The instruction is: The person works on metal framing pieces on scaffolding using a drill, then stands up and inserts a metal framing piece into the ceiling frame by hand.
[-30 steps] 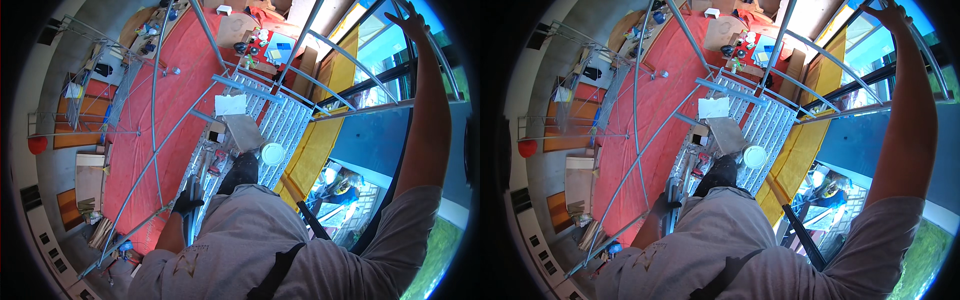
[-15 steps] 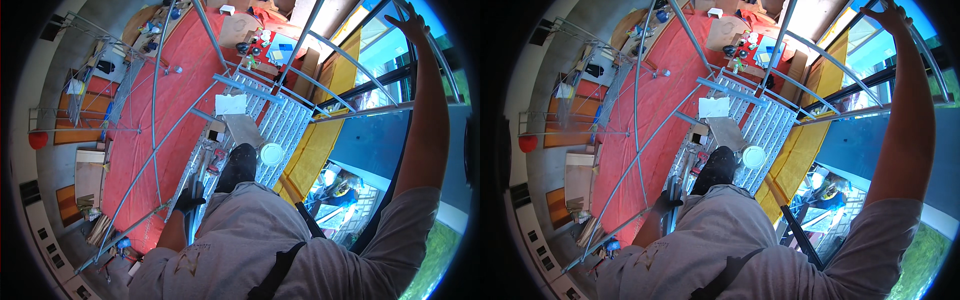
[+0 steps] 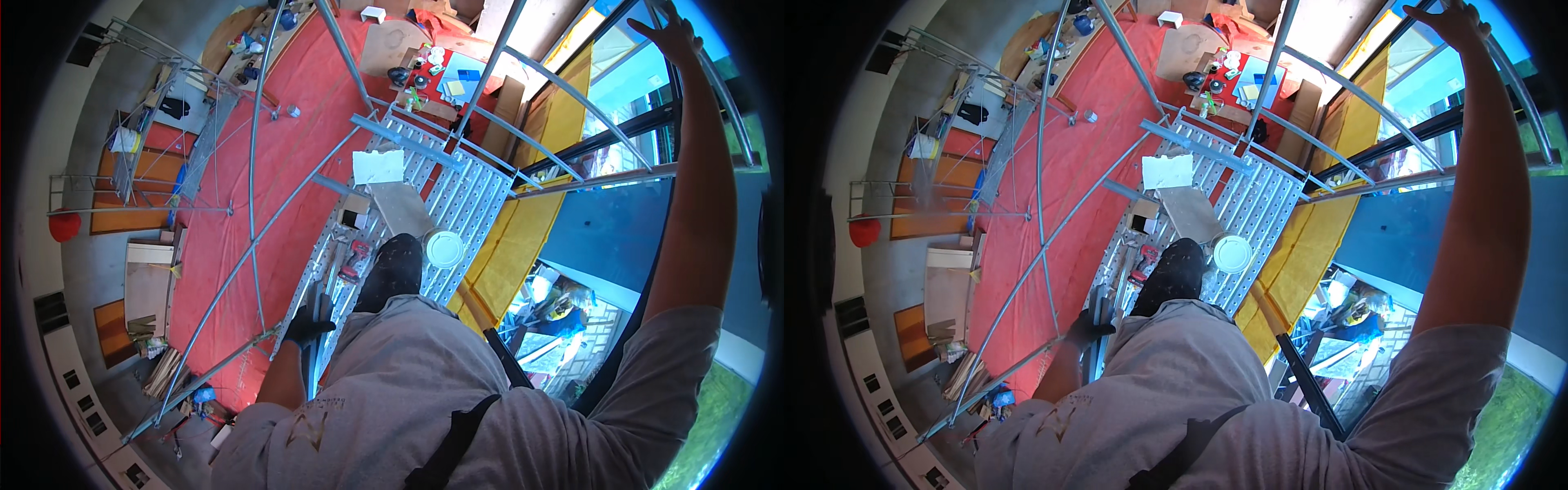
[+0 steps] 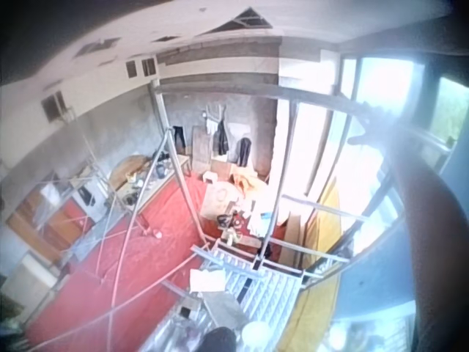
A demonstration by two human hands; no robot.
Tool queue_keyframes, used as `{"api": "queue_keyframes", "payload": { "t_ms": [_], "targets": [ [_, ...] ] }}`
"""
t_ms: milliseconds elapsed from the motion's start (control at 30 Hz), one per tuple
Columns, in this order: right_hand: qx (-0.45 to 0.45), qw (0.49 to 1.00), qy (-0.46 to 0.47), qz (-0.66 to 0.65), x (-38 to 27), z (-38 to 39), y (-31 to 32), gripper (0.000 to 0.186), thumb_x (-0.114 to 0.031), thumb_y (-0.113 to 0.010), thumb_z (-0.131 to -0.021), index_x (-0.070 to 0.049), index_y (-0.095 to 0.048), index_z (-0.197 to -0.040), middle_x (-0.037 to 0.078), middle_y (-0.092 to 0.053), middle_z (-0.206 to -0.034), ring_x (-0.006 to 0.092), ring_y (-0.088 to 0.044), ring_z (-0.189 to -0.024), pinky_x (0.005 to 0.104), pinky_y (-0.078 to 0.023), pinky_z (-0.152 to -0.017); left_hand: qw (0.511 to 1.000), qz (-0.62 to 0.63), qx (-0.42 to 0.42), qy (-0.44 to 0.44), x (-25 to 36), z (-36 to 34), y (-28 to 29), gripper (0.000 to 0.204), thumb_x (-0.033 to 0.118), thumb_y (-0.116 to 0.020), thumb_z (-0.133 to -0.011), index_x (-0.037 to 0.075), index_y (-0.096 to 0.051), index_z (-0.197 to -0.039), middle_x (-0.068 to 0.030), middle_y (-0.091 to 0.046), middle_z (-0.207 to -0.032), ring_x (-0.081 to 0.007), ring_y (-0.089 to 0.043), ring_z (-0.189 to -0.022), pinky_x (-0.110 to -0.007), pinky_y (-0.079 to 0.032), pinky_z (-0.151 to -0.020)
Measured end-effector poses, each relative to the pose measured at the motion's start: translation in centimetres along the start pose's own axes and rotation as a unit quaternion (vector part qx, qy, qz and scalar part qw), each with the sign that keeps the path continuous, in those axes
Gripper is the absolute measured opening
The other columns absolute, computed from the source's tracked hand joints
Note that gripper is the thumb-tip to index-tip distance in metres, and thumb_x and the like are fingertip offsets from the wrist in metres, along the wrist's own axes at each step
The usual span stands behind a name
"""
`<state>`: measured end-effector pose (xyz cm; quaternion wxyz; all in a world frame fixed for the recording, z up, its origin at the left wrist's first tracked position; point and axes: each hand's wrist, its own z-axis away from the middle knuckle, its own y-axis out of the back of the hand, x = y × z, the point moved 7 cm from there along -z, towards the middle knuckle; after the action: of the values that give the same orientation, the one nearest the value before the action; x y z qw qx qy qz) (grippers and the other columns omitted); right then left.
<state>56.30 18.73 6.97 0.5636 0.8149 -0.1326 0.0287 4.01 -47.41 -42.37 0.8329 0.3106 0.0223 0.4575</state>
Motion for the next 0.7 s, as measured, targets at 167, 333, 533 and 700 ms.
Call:
{"api": "queue_keyframes", "payload": {
  "t_ms": [167,333,533,700],
  "targets": [
    [0.021,0.999,0.043,-0.001,-0.3,-0.3,0.2,0.088,-0.038,-0.081,-0.086,-0.019,-0.036,-0.159,0.012,-0.044,-0.160,0.0371,-0.041,-0.146,0.0516,-0.031,-0.124,0.998,-0.061,0.016,0.006,-0.4,0.2,0.0,0.079,0.050,-0.090,-0.069,0.006,-0.066,-0.130,-0.0216,-0.065,-0.132,-0.0338,-0.066,-0.119,-0.046,-0.051,-0.099],
    [0.033,0.998,0.057,-0.015,-0.4,-0.5,0.1,0.086,-0.034,-0.083,-0.086,-0.012,-0.039,-0.156,0.015,-0.047,-0.156,0.0366,-0.044,-0.143,0.0521,-0.035,-0.123,0.999,0.012,0.040,-0.001,1.1,2.0,1.7,0.090,0.049,-0.091,-0.067,0.001,-0.057,-0.135,-0.0226,-0.066,-0.129,-0.0352,-0.066,-0.118,-0.045,-0.050,-0.102],
    [0.060,0.994,0.076,0.042,1.7,-4.7,-4.2,0.103,-0.061,-0.071,-0.078,-0.015,-0.030,-0.159,0.022,-0.046,-0.154,0.0420,-0.044,-0.142,0.0605,-0.032,-0.118,0.999,0.032,0.016,0.012,0.2,2.4,1.8,0.102,0.060,-0.089,-0.062,0.005,-0.054,-0.141,-0.0236,-0.063,-0.134,-0.0369,-0.063,-0.121,-0.045,-0.049,-0.103],
    [0.130,0.972,0.095,0.172,4.7,-12.0,-8.8,0.129,-0.097,-0.056,-0.068,-0.023,-0.017,-0.166,0.030,-0.042,-0.154,0.0489,-0.042,-0.142,0.0707,-0.026,-0.113,0.996,-0.004,0.077,-0.033,0.7,0.0,3.8,0.099,0.056,-0.090,-0.063,0.004,-0.053,-0.139,-0.0228,-0.064,-0.131,-0.0373,-0.064,-0.120,-0.046,-0.050,-0.101]
  ]
}}
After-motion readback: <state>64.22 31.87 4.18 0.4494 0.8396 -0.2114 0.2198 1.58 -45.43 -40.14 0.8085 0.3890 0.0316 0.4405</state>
